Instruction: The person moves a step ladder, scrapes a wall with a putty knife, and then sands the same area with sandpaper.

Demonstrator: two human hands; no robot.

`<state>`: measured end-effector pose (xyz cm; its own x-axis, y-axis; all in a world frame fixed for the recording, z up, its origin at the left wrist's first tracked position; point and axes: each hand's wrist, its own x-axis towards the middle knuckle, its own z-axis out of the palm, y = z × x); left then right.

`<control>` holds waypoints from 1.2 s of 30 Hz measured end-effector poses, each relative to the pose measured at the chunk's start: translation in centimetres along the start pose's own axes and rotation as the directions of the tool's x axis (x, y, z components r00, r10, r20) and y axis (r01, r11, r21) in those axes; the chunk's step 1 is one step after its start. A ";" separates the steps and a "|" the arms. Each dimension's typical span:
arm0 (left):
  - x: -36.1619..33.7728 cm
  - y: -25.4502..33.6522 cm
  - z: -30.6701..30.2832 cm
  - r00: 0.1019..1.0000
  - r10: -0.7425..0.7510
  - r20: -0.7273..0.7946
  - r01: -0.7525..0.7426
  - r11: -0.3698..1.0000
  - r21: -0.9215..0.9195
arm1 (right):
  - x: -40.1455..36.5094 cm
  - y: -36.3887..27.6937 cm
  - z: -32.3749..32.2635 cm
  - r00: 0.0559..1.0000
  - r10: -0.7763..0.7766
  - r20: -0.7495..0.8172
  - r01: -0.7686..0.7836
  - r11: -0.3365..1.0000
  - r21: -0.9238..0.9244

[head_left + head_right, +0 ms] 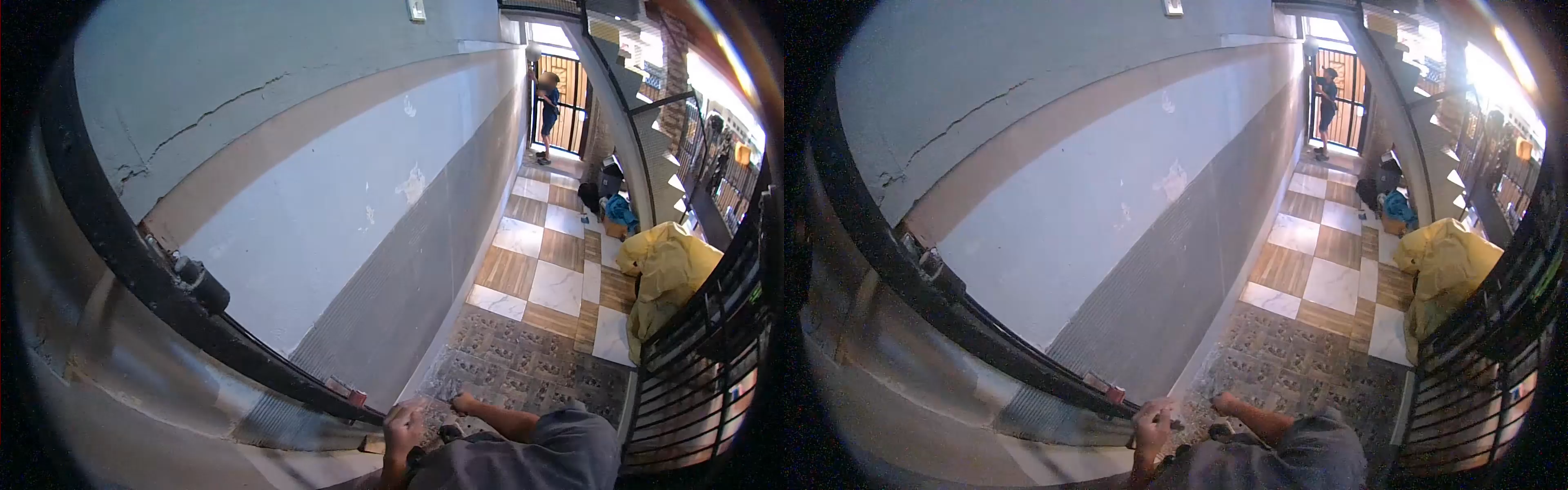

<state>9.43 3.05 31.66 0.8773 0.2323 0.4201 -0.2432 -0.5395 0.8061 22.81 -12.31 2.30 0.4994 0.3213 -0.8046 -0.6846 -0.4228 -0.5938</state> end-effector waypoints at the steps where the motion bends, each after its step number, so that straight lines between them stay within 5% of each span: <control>1: -0.5 -0.2 -0.1 0.996 -0.051 -0.078 0.049 0.998 -0.030 | -1.3 -0.8 0.2 1.000 0.005 -0.011 -0.005 1.000 0.000; 3: -1.2 -1.7 -1.0 0.993 0.028 -0.115 -0.025 0.999 0.029 | -2.5 -3.2 0.6 0.996 -0.080 0.048 0.057 0.932 0.359; 6: -2.3 -2.1 -2.3 0.940 0.183 -0.289 -0.154 0.981 0.120 | -4.9 -5.9 2.1 0.972 -0.219 0.087 0.067 0.609 0.790; 8: -2.3 -1.5 -3.3 0.909 0.280 -0.310 -0.206 0.946 0.251 | -11.2 -11.4 3.4 0.916 -0.348 -0.201 0.379 0.586 0.716; 9: -2.5 -2.1 -3.2 0.907 0.276 -0.317 -0.200 0.947 0.251 | -14.2 -13.4 3.3 0.917 -0.347 -0.197 0.378 0.593 0.711; 11: -3.6 -3.3 -3.5 0.828 0.332 -0.451 -0.224 0.935 0.276 | -19.2 -16.0 4.2 0.702 -0.575 -0.419 0.712 0.589 0.383; 15: -3.2 0.5 -5.8 0.830 0.258 -0.494 -0.088 0.936 0.341 | -24.4 -19.2 3.9 0.661 -0.684 -0.307 0.748 0.569 0.343; 17: -3.2 0.8 -6.8 0.834 0.280 -0.475 -0.096 0.922 0.376 | -27.1 -20.7 4.0 0.457 -0.831 -0.317 0.839 0.286 0.462; 21: -3.9 0.6 -7.7 0.814 0.180 -0.553 0.052 0.924 0.379 | -24.1 -21.3 5.2 0.541 -0.784 -0.303 0.799 0.367 0.477; 23: -3.4 0.5 -8.4 0.781 0.257 -0.570 0.067 0.872 0.484 | -25.0 -21.0 6.9 0.556 -0.785 -0.275 0.798 0.411 0.440; 26: -3.4 0.8 -9.0 0.794 0.224 -0.566 0.101 0.869 0.484 | -26.4 -21.0 8.0 0.560 -0.806 -0.190 0.682 0.318 0.659; 27: -3.3 0.6 -9.0 0.799 0.174 -0.575 0.135 0.881 0.454 | -25.2 -20.7 7.6 0.558 -0.828 0.050 0.330 0.276 0.903; 28: -3.3 0.6 -9.1 0.803 0.182 -0.568 0.117 0.886 0.449 | -24.5 -20.4 7.5 0.442 -0.857 0.265 -0.093 0.250 0.964; 31: -3.5 -0.7 -9.1 0.798 0.195 -0.570 0.160 0.844 0.513 | -25.6 -19.8 10.1 0.527 -0.825 0.205 0.080 0.288 0.954; 33: -5.1 -3.7 -8.0 0.779 0.071 -0.624 0.069 0.978 0.197 | -26.5 -19.1 12.2 0.493 -0.850 0.184 0.172 0.303 0.937; 36: -4.4 -2.5 -8.5 0.874 0.155 -0.460 -0.075 0.979 0.187 | -28.7 -18.0 13.7 0.565 -0.764 0.311 0.401 0.584 0.706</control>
<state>2.67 10.26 31.39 0.5391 0.4914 0.6840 -0.2267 -0.6975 0.6798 13.49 -2.36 36.21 0.6402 0.7682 0.0023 -0.5742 0.4805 -0.6629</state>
